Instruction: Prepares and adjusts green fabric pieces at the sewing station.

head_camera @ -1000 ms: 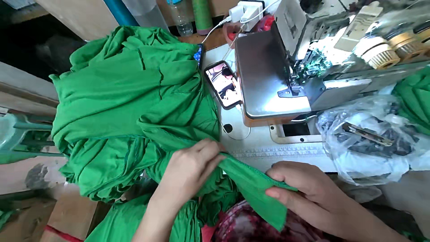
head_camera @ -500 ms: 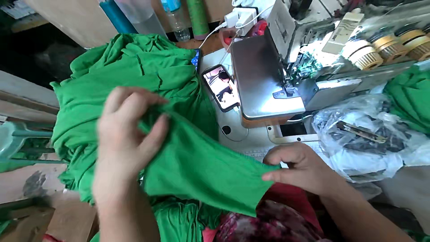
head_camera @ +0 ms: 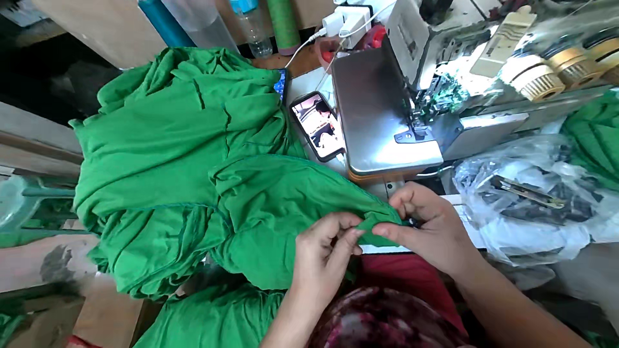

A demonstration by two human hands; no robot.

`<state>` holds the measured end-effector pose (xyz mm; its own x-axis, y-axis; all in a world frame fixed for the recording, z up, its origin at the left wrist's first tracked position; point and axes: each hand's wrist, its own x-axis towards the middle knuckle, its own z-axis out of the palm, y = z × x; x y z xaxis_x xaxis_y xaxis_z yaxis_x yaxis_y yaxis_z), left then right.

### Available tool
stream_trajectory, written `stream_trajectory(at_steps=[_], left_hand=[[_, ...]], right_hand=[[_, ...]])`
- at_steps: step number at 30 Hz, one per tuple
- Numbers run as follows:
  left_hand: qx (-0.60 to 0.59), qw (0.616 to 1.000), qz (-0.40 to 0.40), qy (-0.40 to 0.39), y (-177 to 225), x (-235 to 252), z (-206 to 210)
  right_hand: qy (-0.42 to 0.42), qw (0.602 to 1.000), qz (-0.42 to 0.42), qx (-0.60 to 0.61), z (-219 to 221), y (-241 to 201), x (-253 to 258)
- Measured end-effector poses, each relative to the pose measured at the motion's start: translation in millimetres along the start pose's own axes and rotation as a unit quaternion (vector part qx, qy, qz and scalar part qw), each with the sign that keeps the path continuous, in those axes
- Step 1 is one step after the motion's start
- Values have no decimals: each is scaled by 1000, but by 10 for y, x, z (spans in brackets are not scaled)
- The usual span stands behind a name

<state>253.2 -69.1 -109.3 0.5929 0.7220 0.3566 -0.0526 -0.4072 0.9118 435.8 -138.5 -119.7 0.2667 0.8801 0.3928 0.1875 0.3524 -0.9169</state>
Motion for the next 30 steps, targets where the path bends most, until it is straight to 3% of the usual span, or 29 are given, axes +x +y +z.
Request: stream_trajectory(at_steps=[2,8,12,17,24,30], left_hand=[[18,1000,7,-7,63,21,-61],[168,975,143,29,53,152,-91],[151,982,116,21,47,125,-94],[61,996,70,15,79,51,10],[237,959,88,124,-125,134,-106],[147,973,123,129,50,322,-146]], right_hand=[[-10,995,-41,-86,-20,-14,-17],[-16,950,-153,-272,-110,-91,-41],[-2,929,-165,-332,-170,-132,-8],[-3,926,-175,-333,-200,-153,-7],[-4,917,-203,-343,-147,-226,-2],[41,926,-183,-327,-226,-193,87]])
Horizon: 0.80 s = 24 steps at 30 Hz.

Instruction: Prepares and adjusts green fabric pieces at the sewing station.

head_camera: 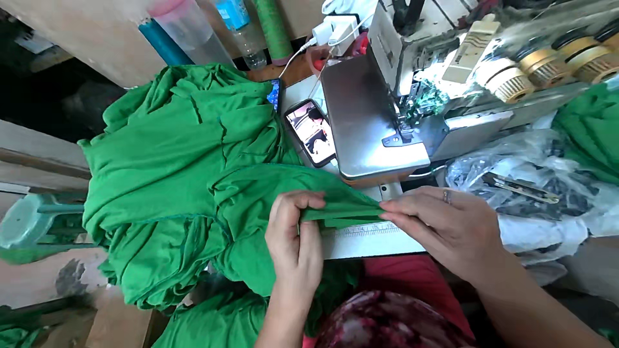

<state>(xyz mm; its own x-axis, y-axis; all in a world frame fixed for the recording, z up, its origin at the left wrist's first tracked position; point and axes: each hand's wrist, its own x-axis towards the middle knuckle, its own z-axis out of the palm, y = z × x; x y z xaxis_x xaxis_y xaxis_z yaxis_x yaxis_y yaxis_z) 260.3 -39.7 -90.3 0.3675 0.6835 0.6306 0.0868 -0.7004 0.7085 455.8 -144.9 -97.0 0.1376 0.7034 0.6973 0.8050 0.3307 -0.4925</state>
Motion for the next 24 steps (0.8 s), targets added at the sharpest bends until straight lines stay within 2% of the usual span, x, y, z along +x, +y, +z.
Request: stream_trajectory(at_steps=[4,8,12,17,22,24], left_hand=[[1,997,77,-17,211,366,164],[42,989,114,-84,282,643,429],[130,977,58,-160,71,781,640],[259,933,-25,-250,103,1009,770],[319,886,-120,-315,139,1396,1011],[318,887,-115,-315,93,1439,1057]], right_hand=[[33,988,75,128,-59,121,17],[53,955,170,238,-116,254,-49],[56,921,256,288,-82,319,-164],[44,933,225,276,-35,422,-192],[48,929,291,222,-96,429,53],[50,924,305,226,-103,417,90]])
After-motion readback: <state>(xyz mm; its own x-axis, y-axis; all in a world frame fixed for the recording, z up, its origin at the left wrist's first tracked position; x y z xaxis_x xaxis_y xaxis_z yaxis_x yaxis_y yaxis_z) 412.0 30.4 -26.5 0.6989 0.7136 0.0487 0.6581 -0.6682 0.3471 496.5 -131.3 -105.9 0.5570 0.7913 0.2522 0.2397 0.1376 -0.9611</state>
